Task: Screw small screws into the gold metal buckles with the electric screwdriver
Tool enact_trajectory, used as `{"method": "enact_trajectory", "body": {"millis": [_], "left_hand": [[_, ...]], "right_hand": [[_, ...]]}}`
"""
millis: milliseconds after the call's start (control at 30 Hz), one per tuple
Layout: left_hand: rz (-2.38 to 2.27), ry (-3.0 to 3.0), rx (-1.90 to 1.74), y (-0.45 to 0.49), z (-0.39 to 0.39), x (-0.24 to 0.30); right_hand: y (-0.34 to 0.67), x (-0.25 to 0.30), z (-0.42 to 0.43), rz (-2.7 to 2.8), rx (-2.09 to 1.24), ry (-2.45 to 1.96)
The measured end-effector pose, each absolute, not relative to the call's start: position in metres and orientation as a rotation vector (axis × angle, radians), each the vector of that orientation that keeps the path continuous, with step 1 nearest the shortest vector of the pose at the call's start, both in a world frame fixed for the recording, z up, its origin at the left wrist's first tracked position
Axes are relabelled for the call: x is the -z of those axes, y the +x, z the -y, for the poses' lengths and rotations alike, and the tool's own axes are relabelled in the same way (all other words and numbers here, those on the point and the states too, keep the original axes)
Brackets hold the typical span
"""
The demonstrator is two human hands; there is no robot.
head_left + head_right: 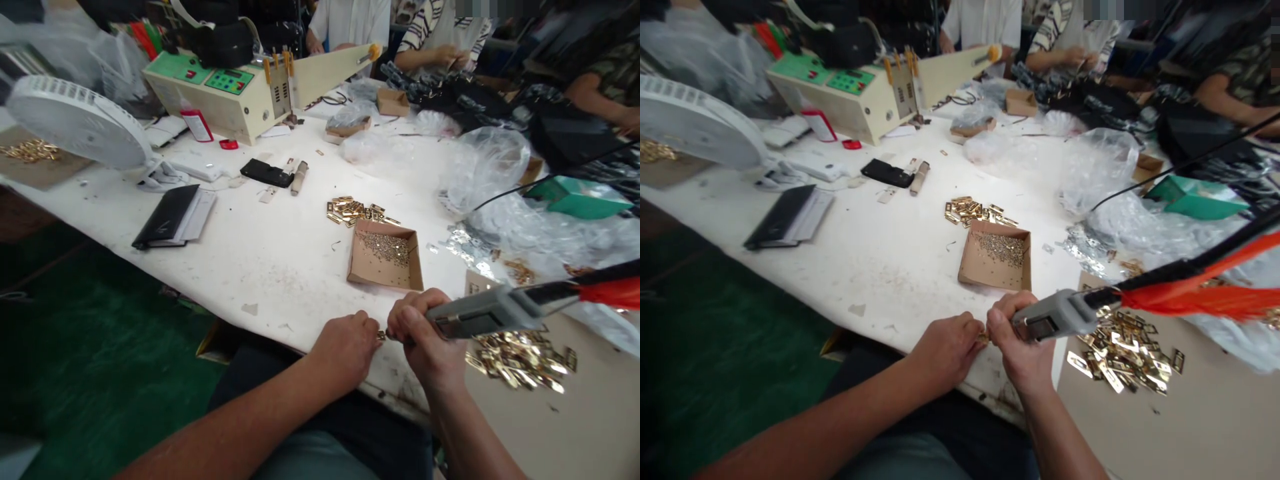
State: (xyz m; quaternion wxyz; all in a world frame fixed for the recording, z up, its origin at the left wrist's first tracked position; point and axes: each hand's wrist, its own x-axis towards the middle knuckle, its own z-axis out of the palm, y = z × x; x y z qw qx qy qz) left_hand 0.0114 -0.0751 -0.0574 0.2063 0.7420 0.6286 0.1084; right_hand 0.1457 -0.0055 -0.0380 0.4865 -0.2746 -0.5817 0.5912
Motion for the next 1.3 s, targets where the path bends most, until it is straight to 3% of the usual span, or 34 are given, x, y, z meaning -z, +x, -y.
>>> {"method": "enact_trajectory", "body": {"millis": [767,1100,1300], "left_hand": [[-1.728,2.095,-0.376,0.012,0.077,0.067],[-1.736,2.003,-0.426,0.011,0.079,0.064],[-1.748,1.978,-0.499,0.006,0.079,0.059]], "right_hand": [[0.147,0.037,0.002,1.447,-1.628,-0.509],[0.144,0.040,0.011,1.474,-1.461,-0.584],[0.154,0.011,0.010,1.172,-1.406,-0.668]]}}
